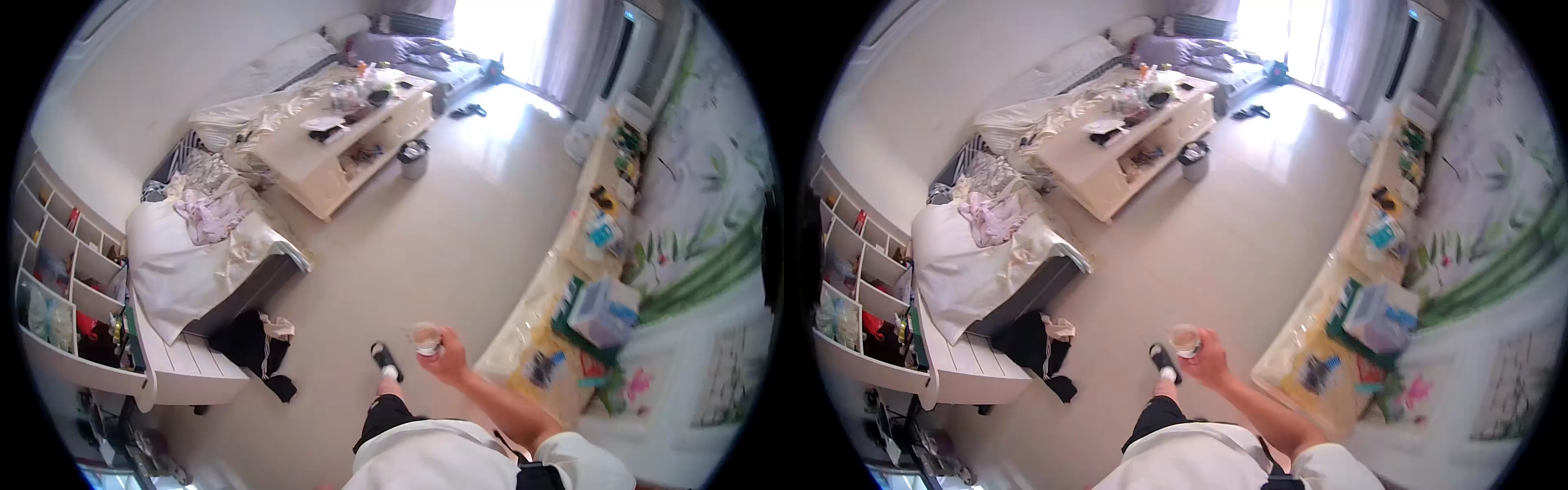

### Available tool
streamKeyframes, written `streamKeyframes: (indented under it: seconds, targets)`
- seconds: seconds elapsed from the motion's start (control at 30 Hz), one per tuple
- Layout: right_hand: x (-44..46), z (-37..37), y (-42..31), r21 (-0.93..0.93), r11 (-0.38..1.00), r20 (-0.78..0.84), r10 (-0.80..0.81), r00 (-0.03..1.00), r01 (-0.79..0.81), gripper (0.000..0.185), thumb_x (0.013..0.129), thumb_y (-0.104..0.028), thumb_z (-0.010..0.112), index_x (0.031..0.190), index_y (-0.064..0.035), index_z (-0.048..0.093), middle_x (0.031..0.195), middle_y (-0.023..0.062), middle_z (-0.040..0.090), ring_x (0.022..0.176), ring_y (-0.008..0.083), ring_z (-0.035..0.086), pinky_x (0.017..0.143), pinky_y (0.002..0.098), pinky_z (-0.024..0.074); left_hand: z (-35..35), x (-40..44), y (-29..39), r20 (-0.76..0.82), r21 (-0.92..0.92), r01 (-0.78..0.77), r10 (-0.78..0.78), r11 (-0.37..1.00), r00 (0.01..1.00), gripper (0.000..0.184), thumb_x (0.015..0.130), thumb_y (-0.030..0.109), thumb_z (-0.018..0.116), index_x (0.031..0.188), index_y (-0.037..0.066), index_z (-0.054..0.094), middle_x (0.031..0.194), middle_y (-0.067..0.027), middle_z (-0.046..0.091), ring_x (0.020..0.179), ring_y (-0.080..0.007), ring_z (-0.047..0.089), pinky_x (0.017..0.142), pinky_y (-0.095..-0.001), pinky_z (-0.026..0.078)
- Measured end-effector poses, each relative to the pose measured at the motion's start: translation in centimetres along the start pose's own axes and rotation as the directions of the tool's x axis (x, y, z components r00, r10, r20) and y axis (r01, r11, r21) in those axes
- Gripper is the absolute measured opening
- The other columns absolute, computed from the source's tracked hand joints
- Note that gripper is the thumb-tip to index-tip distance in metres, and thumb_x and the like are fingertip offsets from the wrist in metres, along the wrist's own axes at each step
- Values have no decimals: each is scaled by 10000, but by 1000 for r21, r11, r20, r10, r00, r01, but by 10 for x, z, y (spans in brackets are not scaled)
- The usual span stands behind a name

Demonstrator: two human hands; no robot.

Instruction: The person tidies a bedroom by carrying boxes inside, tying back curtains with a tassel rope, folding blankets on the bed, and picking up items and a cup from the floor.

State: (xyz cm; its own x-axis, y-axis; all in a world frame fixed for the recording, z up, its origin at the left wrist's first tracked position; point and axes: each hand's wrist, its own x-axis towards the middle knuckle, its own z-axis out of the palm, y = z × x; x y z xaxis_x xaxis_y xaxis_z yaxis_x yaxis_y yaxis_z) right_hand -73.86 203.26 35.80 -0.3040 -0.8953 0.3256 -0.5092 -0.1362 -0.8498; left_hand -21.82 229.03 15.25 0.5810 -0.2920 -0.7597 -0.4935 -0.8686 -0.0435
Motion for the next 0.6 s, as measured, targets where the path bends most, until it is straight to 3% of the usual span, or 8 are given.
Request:
streamKeyframes:
  seconds: [0.13, 0.23, 0.27, 0.3, 0.37, 0.47, 0.53, 0.6]
  targets:
    - [153, 64, 37, -51, 998, -30, -49, 998, 48, 428, 691, -133, 789, 1073, -79, 604, 1006, 131, 625, 908, 300, 627, 794, 374, 515, -50, 98, 175, 2, -6, -32, 32, 999, 999, 291, 870, 234, 536, 996, 17, 683, 910, -148, 694, 795, -280, 663, 668, -429, 516]
    - [270, 97, 59, -47, 998, -69, 34, 997, -37, 407, 710, -131, 790, 1064, -79, 595, 1003, 114, 624, 927, 265, 631, 804, 365, 514, -85, 181, 374, -27, -3, -246, 246, 969, 969, 297, 857, 241, 537, 987, 23, 692, 902, -154, 701, 781, -282, 671, 649, -435, 515]
    - [314, 106, 64, -4, 1000, -97, 14, 995, -15, 402, 715, -116, 783, 1064, -81, 588, 1006, 115, 619, 944, 271, 626, 814, 368, 510, -104, 175, 457, -8, 2, -369, 369, 929, 929, 335, 854, 237, 546, 1101, 52, 676, 1059, -169, 673, 950, -294, 648, 793, -424, 501]
    - [356, 120, 69, 51, 999, -115, 2, 993, 3, 397, 720, -101, 777, 1065, -83, 582, 1010, 116, 613, 961, 277, 622, 824, 370, 506, -144, 125, 560, 11, 2, -485, 485, 874, 874, 408, 852, 234, 555, 1215, 80, 660, 1216, -185, 646, 1119, -306, 626, 936, -412, 486]
    - [436, 142, 83, 497, 832, 7, 280, 960, -246, 366, 747, -69, 770, 1063, -77, 585, 1029, 95, 617, 972, 241, 622, 800, 362, 510, -190, 77, 702, -169, -247, -635, 612, 732, 772, 371, 881, 336, 600, 1100, 45, 672, 1035, -192, 691, 960, -313, 662, 824, -413, 521]
    - [555, 167, 116, 261, 961, -115, 125, 985, -92, 358, 749, -46, 770, 1057, -63, 588, 1029, 88, 619, 935, 236, 627, 768, 346, 516, -254, 22, 864, -185, -359, -822, 830, 442, 526, 325, 880, 269, 652, 1111, 40, 653, 938, -104, 698, 855, -211, 664, 811, -351, 531]
    - [621, 204, 177, -98, 982, -244, -184, 952, 164, 402, 786, -133, 810, 1099, -60, 568, 1009, 76, 628, 872, 177, 634, 762, 320, 527, -276, 22, 930, -189, -435, -851, 895, 293, 405, 296, 871, 200, 680, 1113, 34, 643, 918, -65, 692, 849, -157, 653, 794, -321, 533]
    - [706, 242, 226, -74, 994, -205, 64, 977, -81, 400, 742, -205, 829, 1039, -68, 598, 963, 92, 613, 870, 186, 617, 747, 321, 514, -295, 45, 981, -202, -490, -819, 876, 298, 439, 277, 871, 178, 687, 1102, 30, 647, 912, -38, 681, 839, -126, 641, 781, -308, 535]
